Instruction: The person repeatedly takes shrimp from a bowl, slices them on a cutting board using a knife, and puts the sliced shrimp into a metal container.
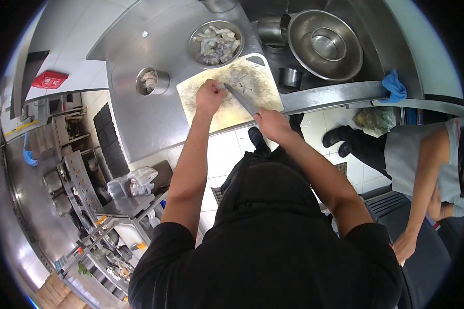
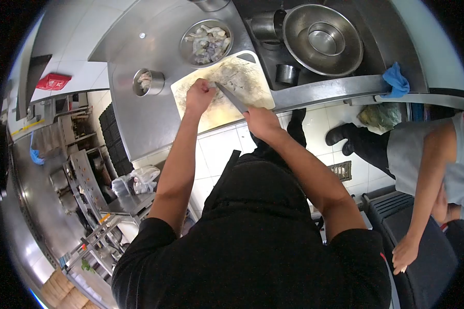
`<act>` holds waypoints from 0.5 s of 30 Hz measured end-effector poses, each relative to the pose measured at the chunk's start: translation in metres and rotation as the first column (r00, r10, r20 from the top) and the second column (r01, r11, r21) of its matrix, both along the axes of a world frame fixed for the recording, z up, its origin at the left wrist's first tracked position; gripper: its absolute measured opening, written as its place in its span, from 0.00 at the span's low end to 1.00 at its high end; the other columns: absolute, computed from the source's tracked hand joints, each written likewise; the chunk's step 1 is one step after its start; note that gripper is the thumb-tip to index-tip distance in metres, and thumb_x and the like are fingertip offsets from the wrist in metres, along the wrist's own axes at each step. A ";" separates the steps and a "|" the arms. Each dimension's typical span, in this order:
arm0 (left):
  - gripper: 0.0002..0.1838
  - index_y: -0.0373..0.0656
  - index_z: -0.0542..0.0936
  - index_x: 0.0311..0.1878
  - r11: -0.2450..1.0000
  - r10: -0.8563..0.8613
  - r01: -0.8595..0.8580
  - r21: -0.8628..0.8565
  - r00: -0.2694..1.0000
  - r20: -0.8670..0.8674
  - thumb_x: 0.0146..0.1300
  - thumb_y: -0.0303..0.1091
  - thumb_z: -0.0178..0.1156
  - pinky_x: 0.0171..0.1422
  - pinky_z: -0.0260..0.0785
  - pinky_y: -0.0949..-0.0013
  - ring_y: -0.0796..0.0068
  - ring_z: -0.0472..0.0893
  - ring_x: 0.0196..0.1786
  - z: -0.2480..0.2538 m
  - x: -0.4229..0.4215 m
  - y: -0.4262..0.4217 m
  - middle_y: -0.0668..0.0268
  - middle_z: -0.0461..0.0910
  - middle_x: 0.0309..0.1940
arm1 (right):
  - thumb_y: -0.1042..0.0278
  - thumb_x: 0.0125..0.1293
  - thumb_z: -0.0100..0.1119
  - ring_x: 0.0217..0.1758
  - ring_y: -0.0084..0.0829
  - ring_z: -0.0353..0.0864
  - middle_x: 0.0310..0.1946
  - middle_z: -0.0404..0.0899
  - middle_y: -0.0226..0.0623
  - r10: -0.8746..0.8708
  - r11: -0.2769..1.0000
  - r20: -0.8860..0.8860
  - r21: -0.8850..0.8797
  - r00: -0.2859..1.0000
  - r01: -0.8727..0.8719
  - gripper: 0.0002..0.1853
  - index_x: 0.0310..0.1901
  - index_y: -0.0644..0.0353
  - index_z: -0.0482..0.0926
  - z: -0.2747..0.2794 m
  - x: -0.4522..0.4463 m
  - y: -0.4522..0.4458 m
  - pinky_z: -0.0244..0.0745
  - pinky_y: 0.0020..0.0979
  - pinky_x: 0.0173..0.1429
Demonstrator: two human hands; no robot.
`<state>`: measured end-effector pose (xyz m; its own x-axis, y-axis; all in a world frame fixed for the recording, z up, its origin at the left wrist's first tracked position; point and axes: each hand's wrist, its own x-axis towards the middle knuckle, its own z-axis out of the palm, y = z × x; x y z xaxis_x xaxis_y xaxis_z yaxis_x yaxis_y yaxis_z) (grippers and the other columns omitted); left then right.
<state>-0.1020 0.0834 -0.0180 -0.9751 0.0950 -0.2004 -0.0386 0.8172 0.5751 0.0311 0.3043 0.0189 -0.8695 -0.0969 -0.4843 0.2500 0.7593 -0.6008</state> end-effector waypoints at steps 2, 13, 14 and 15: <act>0.18 0.38 0.80 0.42 0.998 0.008 -0.006 -0.059 0.999 0.039 0.57 0.42 0.72 0.48 0.78 0.58 0.60 0.86 0.37 0.005 -0.002 0.002 0.58 0.85 0.32 | 0.53 0.80 0.50 0.51 0.59 0.86 0.45 0.87 0.56 -0.038 0.999 0.037 -0.006 0.999 0.038 0.19 0.50 0.62 0.81 0.005 0.005 0.004 0.78 0.56 0.57; 0.19 0.37 0.80 0.36 0.988 0.144 -0.144 -0.050 0.990 -0.003 0.54 0.43 0.73 0.46 0.78 0.56 0.55 0.86 0.37 0.011 0.011 -0.001 0.55 0.85 0.30 | 0.52 0.81 0.49 0.50 0.60 0.86 0.44 0.87 0.56 -0.073 0.996 -0.005 0.056 0.997 0.073 0.19 0.50 0.61 0.81 -0.013 0.017 0.015 0.78 0.57 0.56; 0.19 0.37 0.81 0.36 0.988 0.151 -0.149 -0.036 0.988 0.037 0.54 0.43 0.74 0.46 0.78 0.57 0.56 0.86 0.37 0.011 0.011 -0.006 0.56 0.85 0.29 | 0.52 0.81 0.49 0.50 0.60 0.86 0.44 0.87 0.56 -0.068 0.996 -0.010 0.060 0.998 0.068 0.19 0.50 0.61 0.81 -0.013 0.018 0.016 0.78 0.58 0.56; 0.19 0.37 0.81 0.36 0.987 0.158 -0.157 -0.022 0.984 0.078 0.54 0.43 0.74 0.45 0.78 0.58 0.56 0.86 0.36 0.007 0.012 -0.013 0.57 0.85 0.29 | 0.52 0.81 0.49 0.50 0.59 0.86 0.43 0.87 0.56 -0.063 0.996 -0.005 0.067 0.998 0.063 0.19 0.50 0.61 0.81 -0.013 0.019 0.016 0.78 0.58 0.56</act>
<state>-0.0900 0.0705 -0.0109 -0.9587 -0.0626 -0.2776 -0.2125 0.8064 0.5519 0.0500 0.3204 0.0056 -0.8741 -0.0093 -0.4857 0.2972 0.7806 -0.5498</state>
